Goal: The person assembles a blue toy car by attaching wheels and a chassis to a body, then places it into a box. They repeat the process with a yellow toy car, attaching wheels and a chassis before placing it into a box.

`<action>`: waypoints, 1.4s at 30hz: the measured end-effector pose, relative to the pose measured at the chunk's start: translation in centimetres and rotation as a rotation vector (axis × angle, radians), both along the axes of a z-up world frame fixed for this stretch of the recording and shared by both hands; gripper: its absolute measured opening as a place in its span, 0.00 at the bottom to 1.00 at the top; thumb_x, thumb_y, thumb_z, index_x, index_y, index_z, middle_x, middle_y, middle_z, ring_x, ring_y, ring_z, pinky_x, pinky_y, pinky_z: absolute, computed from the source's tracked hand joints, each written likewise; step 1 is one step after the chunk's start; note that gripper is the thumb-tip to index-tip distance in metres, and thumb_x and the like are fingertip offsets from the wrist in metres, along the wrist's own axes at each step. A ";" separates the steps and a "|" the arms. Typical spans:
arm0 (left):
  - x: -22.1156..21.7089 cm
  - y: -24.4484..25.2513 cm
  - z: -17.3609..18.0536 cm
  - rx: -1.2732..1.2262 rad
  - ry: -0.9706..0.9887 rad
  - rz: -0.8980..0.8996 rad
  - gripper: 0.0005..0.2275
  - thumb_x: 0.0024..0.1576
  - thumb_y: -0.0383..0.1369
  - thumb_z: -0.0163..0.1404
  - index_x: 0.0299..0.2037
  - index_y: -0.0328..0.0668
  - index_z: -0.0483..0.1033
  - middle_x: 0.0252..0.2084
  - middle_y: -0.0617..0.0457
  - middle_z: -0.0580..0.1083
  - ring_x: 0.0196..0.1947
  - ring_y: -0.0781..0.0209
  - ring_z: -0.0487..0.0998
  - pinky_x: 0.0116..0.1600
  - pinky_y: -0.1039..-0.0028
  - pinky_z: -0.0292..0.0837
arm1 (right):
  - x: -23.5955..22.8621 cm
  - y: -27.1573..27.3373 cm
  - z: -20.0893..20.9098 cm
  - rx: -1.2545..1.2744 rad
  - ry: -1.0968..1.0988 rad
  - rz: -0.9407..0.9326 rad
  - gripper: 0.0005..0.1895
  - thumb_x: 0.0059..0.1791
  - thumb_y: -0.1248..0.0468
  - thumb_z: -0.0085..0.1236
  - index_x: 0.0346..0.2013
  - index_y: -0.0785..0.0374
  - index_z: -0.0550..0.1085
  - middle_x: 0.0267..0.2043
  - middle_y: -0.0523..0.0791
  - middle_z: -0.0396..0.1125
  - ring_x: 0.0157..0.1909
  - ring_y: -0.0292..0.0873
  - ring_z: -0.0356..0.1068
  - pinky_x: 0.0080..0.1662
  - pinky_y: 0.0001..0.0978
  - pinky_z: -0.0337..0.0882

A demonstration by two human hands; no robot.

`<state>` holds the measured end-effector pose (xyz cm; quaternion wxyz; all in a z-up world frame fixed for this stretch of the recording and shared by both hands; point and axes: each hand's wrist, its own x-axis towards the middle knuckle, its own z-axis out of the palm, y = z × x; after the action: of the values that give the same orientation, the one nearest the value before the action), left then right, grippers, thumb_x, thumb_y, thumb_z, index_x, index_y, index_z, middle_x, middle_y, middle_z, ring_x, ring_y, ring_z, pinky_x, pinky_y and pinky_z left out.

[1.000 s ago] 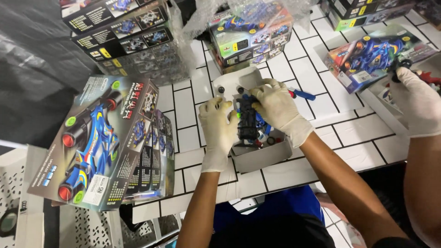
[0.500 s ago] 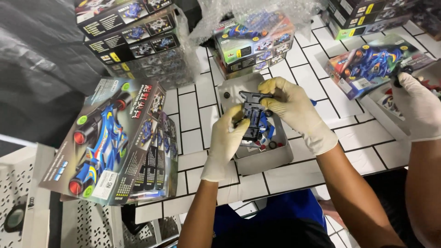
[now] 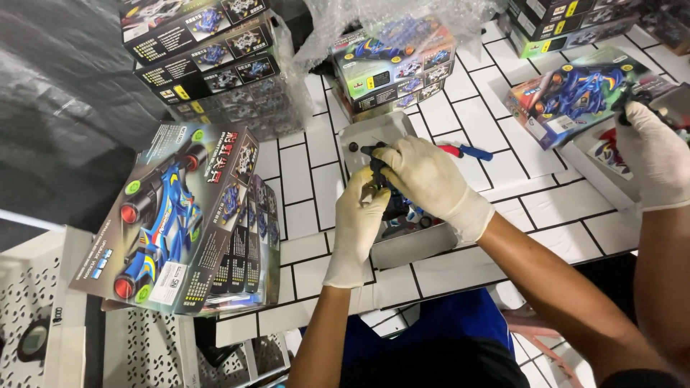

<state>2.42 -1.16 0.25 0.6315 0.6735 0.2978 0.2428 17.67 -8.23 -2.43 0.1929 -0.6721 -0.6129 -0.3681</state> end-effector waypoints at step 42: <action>1.6 0.8 -5.1 0.371 0.097 0.090 0.18 0.54 0.26 0.49 0.56 0.38 0.73 0.45 0.38 0.76 0.47 0.45 0.79 0.50 0.62 0.79 | 0.3 2.6 -6.6 -0.098 0.107 -0.099 0.12 0.44 0.59 0.58 0.39 0.51 0.67 0.36 0.38 0.60 0.38 0.40 0.69 0.33 0.30 0.73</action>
<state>4.01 -0.36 -4.83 0.4700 0.7751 0.3082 0.2888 17.94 -5.58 -8.99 0.1739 -0.7290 -0.5849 -0.3101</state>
